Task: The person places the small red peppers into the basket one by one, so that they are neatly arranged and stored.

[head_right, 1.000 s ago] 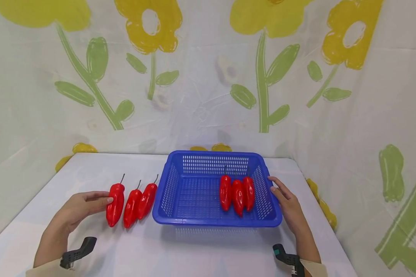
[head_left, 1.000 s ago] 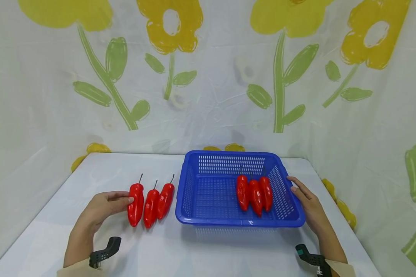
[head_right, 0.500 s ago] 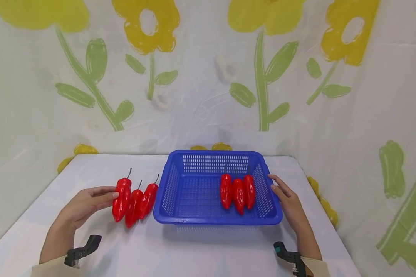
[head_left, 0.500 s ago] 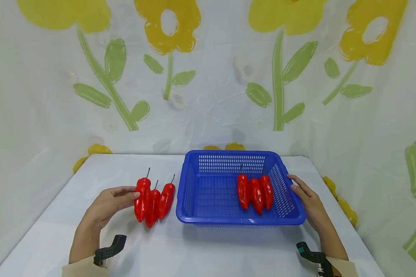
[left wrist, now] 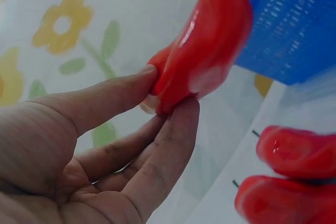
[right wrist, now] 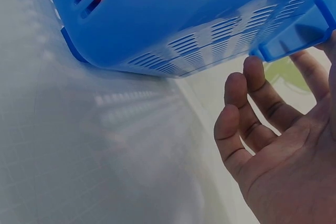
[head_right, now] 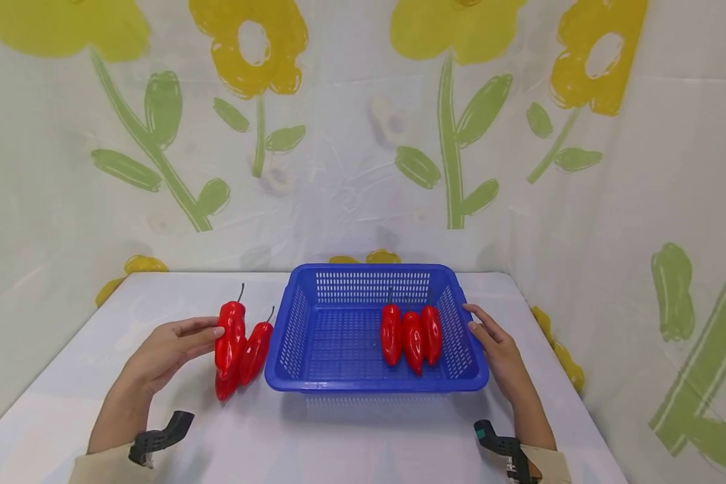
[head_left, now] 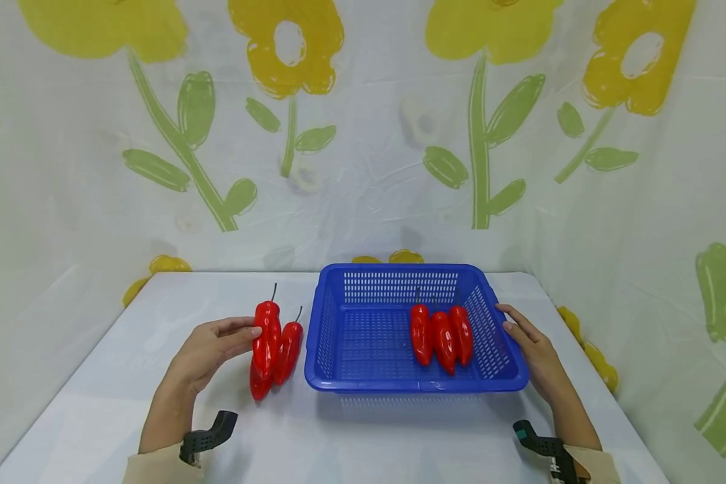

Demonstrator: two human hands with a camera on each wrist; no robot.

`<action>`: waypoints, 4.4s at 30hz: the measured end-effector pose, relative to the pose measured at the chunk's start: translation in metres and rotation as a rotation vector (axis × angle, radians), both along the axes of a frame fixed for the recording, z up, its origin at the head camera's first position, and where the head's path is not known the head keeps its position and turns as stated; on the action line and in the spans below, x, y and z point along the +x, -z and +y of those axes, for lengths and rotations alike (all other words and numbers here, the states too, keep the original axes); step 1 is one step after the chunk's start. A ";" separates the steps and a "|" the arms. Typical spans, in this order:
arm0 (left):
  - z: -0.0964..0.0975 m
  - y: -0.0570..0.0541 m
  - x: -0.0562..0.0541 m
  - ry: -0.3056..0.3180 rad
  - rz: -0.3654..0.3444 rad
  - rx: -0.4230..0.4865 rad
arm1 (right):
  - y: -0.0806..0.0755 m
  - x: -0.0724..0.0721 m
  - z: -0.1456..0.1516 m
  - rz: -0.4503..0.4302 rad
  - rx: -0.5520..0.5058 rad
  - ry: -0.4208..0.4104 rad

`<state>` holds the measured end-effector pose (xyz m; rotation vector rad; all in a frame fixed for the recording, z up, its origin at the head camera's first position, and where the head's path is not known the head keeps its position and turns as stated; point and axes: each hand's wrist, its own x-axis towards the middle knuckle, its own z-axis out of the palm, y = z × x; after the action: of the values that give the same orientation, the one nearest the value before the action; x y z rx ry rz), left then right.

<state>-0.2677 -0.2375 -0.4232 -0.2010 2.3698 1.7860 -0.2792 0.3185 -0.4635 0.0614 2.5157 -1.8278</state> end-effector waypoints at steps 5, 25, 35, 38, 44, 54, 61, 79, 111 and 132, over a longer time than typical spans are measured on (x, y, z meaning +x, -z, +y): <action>0.012 -0.006 -0.002 0.026 0.023 0.006 | 0.000 0.000 0.000 -0.004 0.002 0.006; 0.069 -0.042 -0.024 0.155 0.067 0.020 | -0.001 0.000 0.000 -0.008 -0.018 -0.001; 0.093 -0.056 -0.041 0.203 0.028 0.005 | -0.001 0.000 -0.001 -0.008 -0.031 -0.003; 0.101 -0.059 -0.047 0.224 0.011 0.017 | -0.001 0.000 -0.001 -0.007 -0.025 -0.003; 0.116 -0.062 -0.055 0.259 -0.010 0.037 | 0.000 0.000 -0.001 -0.006 -0.039 -0.006; 0.147 -0.063 -0.066 0.263 -0.072 0.037 | -0.003 0.000 0.001 -0.005 -0.055 -0.010; 0.161 -0.060 -0.075 0.229 -0.098 0.040 | -0.001 -0.001 -0.001 -0.012 -0.082 -0.008; 0.196 -0.035 -0.087 0.203 -0.182 0.011 | -0.002 -0.003 0.000 -0.014 -0.086 -0.004; 0.228 -0.006 -0.103 0.199 -0.303 0.047 | 0.001 -0.005 0.000 -0.001 -0.074 -0.008; 0.236 -0.002 -0.100 0.227 -0.343 -0.034 | 0.004 -0.005 -0.001 0.007 -0.090 -0.009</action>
<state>-0.3679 -0.0019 -0.4214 -0.2133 2.0888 1.4761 -0.2840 0.3175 -0.4677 0.0413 2.4302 -1.9375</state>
